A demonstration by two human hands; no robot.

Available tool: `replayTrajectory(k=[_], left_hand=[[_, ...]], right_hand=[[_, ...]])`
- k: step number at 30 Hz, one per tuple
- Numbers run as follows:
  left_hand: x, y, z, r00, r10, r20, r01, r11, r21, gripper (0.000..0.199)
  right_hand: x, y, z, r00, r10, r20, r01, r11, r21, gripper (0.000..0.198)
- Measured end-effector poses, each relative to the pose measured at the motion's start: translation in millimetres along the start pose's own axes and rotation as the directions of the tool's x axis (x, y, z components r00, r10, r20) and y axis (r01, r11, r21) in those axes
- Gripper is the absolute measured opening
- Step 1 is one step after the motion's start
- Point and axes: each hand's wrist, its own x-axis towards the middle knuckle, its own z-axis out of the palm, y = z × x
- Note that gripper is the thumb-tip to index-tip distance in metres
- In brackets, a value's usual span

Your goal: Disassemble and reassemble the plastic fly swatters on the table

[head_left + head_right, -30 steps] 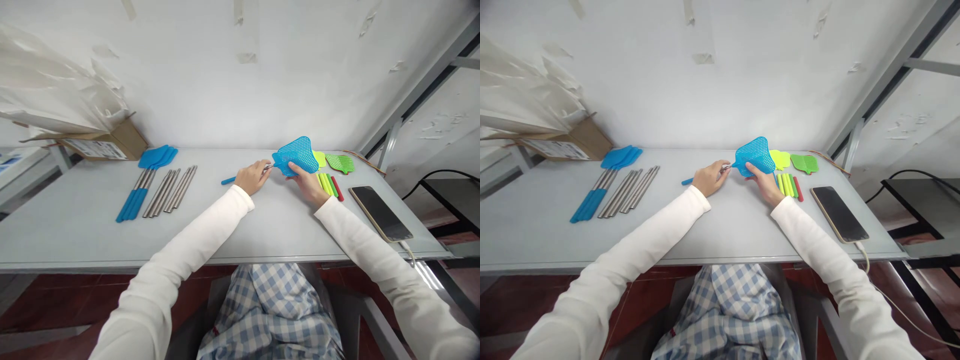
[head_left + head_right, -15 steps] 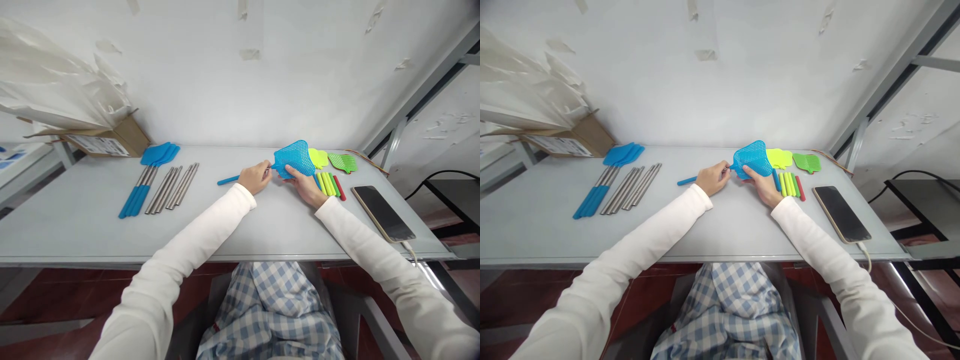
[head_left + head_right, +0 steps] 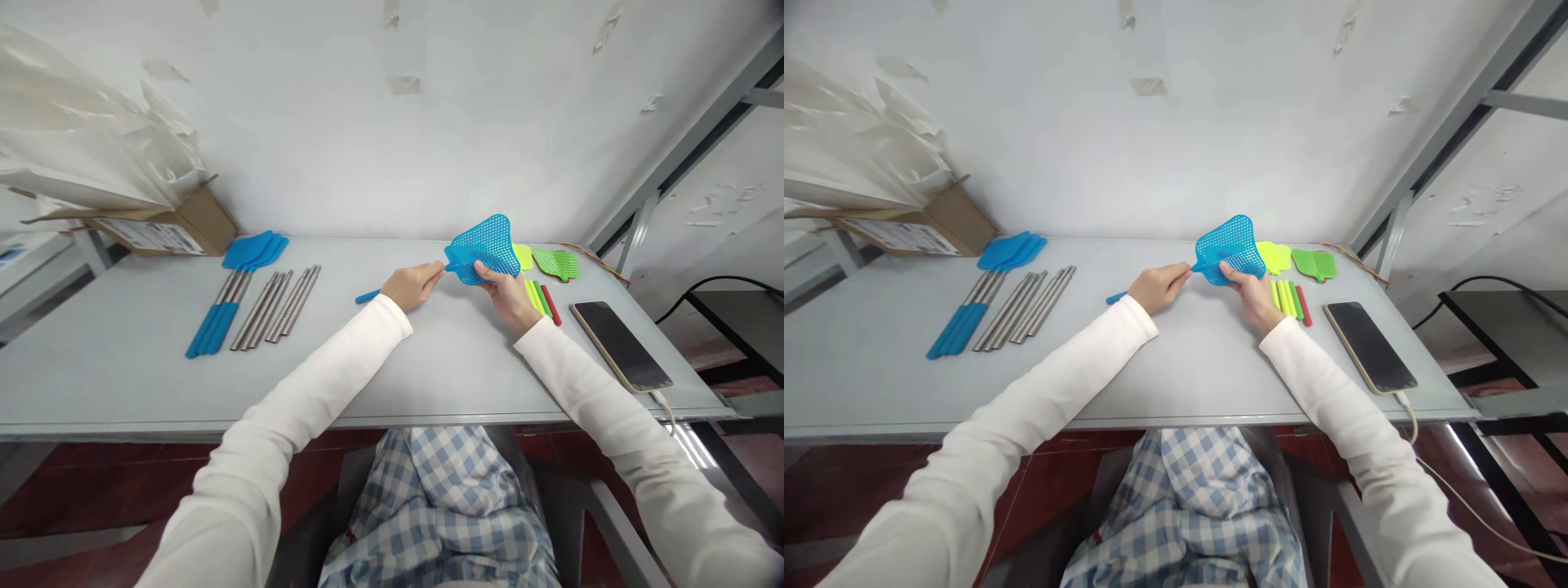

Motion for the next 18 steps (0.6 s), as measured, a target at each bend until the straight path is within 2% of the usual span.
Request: replayTrajectory(k=[7,10,12,15,18], left_hand=[[-0.2,6.6,-2.9,0.999,0.013,-0.033,-0.013,1.0,0.0,0.042],[-1.5,3.5,-5.3,0.999,-0.026,-0.018,0.027,0.999,0.036,0.041],[-3.0,-1.5,-7.2,0.999,-0.048,0.005,0.047,0.997,0.068,0.039],[-5.2,-6.5,-9.2,0.997,-0.06,0.043,0.055,0.993,0.101,0.036],[-6.2,-0.1,-8.5,0.997,-0.046,0.07,0.039,0.994,0.099,0.035]], right_hand=[[4.5,-3.9,-5.9,0.999,-0.052,0.015,0.052,0.999,0.006,0.047],[13.5,-7.3,-17.0,0.996,-0.071,0.05,0.071,0.997,-0.008,0.042],[19.4,-12.0,-26.2,0.994,-0.109,0.011,0.109,0.994,-0.027,0.04],[19.8,-17.4,-32.4,0.984,-0.174,-0.031,0.168,0.975,-0.146,0.04],[9.2,-14.4,-24.9,0.957,-0.289,-0.029,0.266,0.912,-0.311,0.044]])
